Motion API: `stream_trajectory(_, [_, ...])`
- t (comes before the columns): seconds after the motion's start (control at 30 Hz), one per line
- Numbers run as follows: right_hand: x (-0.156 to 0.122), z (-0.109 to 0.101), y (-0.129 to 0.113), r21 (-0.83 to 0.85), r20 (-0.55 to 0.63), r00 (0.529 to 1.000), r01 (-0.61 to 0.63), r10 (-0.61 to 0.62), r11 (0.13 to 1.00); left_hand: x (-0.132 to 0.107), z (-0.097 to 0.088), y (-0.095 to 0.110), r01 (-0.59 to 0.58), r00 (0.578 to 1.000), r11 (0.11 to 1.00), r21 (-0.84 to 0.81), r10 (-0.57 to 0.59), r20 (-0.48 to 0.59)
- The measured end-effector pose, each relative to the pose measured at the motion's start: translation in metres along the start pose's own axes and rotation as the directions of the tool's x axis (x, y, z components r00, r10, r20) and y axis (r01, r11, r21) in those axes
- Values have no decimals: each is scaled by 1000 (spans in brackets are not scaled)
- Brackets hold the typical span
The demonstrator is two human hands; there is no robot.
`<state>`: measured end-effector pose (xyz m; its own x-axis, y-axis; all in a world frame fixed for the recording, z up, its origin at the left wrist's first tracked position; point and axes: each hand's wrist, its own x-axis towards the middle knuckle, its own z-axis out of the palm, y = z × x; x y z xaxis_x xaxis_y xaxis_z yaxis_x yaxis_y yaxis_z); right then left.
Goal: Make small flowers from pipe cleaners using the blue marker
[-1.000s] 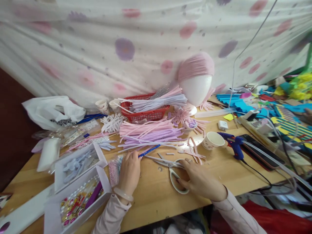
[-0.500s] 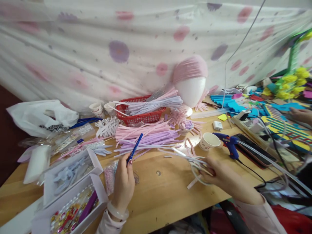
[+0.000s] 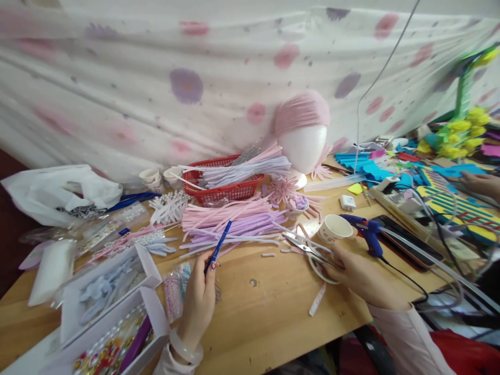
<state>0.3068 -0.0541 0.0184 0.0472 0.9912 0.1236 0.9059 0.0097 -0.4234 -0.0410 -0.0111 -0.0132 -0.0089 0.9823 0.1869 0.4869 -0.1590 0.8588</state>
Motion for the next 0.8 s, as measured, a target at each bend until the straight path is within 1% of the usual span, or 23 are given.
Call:
stream_trajectory(0.07, [2, -6, -3, 56, 42, 999, 23, -25, 998, 0, 1, 0, -4, 1000, 1000, -11, 4, 24])
stream_trajectory(0.1, [3, -10, -3, 81, 38, 999, 26, -29, 996, 1, 1, 0, -7, 999, 1000, -21, 8, 36])
stream_trajectory(0.2, [1, -21, -5, 106, -72, 996, 56, -48, 993, 3, 1, 0, -16, 997, 998, -59, 20, 69])
stream_trajectory(0.27, [-1, -29, -7, 99, -162, 982, 111, -95, 989, 5, 0, 2, -11, 996, 997, -80, 18, 90])
stream_trajectory(0.33, [-2, -37, -13, 103, -221, 964, 175, -149, 979, 8, -1, 5, 18, 994, 994, -110, -5, 112])
stream_trajectory(0.4, [3, -44, -22, 118, -241, 948, 240, -206, 964, 11, -1, 11, 65, 989, 986, -151, -44, 139])
stream_trajectory(0.47, [13, -47, -35, 131, -218, 935, 314, -281, 940, 14, -1, 17, 105, 982, 977, -187, -73, 172])
stream_trajectory(0.53, [28, -45, -52, 153, -163, 911, 403, -379, 903, 17, -2, 23, 116, 975, 971, -209, -71, 212])
stream_trajectory(0.6, [45, -39, -70, 177, -133, 873, 487, -470, 855, 20, -2, 27, 98, 965, 968, -230, -36, 261])
stream_trajectory(0.67, [63, -29, -87, 171, -104, 850, 527, -517, 832, 22, -3, 30, 82, 948, 965, -249, 1, 317])
stream_trajectory(0.73, [78, -19, -100, 206, -100, 804, 592, -586, 779, 22, -5, 32, 93, 925, 961, -259, 12, 379])
stream_trajectory(0.8, [90, -10, -107, 252, -97, 762, 641, -640, 725, 22, -6, 33, 138, 900, 954, -264, -10, 435])
